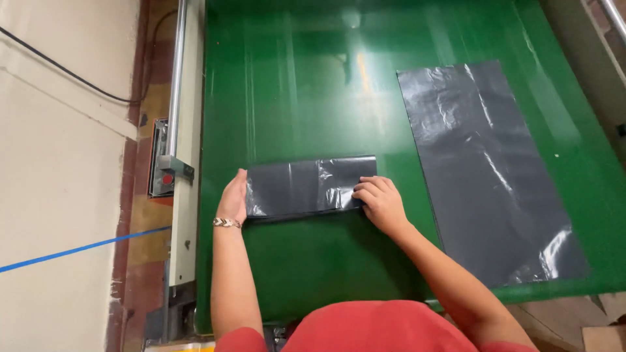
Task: Folding plastic bags from a conveyor belt and packing them into a storage crate.
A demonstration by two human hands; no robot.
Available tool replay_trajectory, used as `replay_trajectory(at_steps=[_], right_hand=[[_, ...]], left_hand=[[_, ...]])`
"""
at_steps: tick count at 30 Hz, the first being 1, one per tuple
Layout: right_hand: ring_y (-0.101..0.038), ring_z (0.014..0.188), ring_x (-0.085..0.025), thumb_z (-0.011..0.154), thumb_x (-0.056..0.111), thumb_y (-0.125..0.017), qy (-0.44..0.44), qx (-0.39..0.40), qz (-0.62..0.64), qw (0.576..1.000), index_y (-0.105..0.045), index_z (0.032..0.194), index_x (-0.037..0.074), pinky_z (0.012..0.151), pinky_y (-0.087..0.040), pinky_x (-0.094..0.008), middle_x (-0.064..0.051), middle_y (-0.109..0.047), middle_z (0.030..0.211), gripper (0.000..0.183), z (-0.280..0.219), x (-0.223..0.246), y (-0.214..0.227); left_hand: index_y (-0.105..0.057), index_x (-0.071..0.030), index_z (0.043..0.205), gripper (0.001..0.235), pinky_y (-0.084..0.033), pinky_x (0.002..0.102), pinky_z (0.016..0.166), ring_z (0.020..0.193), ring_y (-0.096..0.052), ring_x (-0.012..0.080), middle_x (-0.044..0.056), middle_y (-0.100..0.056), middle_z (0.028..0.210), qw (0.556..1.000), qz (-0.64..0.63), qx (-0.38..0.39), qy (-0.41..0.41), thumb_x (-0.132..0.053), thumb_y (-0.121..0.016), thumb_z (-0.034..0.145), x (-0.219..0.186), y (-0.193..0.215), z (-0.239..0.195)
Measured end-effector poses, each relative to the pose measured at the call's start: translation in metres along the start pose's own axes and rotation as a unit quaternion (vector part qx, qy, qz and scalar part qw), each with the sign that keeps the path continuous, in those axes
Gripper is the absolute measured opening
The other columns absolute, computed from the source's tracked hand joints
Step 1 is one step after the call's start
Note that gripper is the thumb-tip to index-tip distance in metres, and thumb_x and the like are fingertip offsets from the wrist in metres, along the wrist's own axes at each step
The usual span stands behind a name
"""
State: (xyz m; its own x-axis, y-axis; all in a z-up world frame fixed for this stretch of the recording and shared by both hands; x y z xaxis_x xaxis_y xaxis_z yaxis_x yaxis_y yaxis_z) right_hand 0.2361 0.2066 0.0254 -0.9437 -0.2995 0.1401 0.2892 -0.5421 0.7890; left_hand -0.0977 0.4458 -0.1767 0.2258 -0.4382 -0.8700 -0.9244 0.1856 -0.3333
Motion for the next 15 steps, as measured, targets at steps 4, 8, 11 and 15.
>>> replay_trajectory(at_steps=[4, 8, 11, 15], right_hand=[[-0.065, 0.109, -0.017, 0.065, 0.003, -0.066, 0.003, -0.005, 0.002, 1.0, -0.067, 0.09, 0.02, 0.095, -0.048, -0.037, 0.004, -0.07, 0.1, 0.03, -0.009, -0.001, -0.009], [-0.065, 0.11, -0.016, 0.073, 0.009, -0.064, 0.001, 0.005, -0.031, 1.0, -0.065, 0.086, 0.023, 0.097, -0.048, -0.036, 0.005, -0.07, 0.1, 0.019, -0.01, -0.009, -0.02], [-0.062, 0.119, -0.024, 0.069, 0.012, -0.066, -0.002, 0.072, -0.069, 0.995, -0.068, 0.091, 0.015, 0.103, -0.045, -0.041, -0.005, -0.07, 0.109, 0.023, 0.009, 0.023, -0.002], [-0.05, 0.131, -0.047, 0.062, 0.005, -0.06, 0.087, 0.116, -0.001, 0.989, -0.058, 0.125, -0.009, 0.112, -0.036, -0.057, -0.032, -0.058, 0.132, 0.064, 0.034, 0.084, -0.01]], left_hand=[[-0.04, 0.0, 0.145, 0.061, -0.042, 0.047, 0.113, 0.136, -0.048, 0.0354, 0.028, -0.047, 0.145, 0.981, 0.135, -0.1, -0.093, -0.017, -0.069, 0.094, -0.081, -0.075, -0.112], [-0.058, -0.015, 0.122, 0.053, -0.047, 0.041, 0.094, 0.124, -0.053, 0.0266, 0.005, -0.058, 0.125, 0.608, 0.667, -0.039, -0.43, -0.038, -0.076, 0.078, -0.104, -0.135, -0.182], [-0.058, -0.026, 0.106, 0.023, -0.047, 0.032, 0.075, 0.106, -0.052, 0.0164, -0.006, -0.052, 0.103, 0.395, 0.777, 0.0, -0.491, -0.037, -0.064, 0.086, -0.061, -0.129, -0.179], [-0.049, -0.023, 0.075, 0.015, -0.038, 0.034, 0.051, 0.071, -0.049, 0.0171, -0.005, -0.042, 0.072, 0.322, 0.767, 0.082, -0.549, -0.026, -0.051, 0.09, -0.046, -0.146, -0.169]])
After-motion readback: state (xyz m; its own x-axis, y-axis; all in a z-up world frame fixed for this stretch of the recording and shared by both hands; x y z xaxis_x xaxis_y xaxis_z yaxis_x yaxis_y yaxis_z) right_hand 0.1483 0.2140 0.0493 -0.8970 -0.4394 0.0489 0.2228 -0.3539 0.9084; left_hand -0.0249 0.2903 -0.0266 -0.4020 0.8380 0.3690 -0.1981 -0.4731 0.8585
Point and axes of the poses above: each hand's wrist, its own z-axis towards the middle knuckle, its own y-axis out of the back of the hand, x = y × z, the point moved 7 cm from there along z, towards the middle knuckle
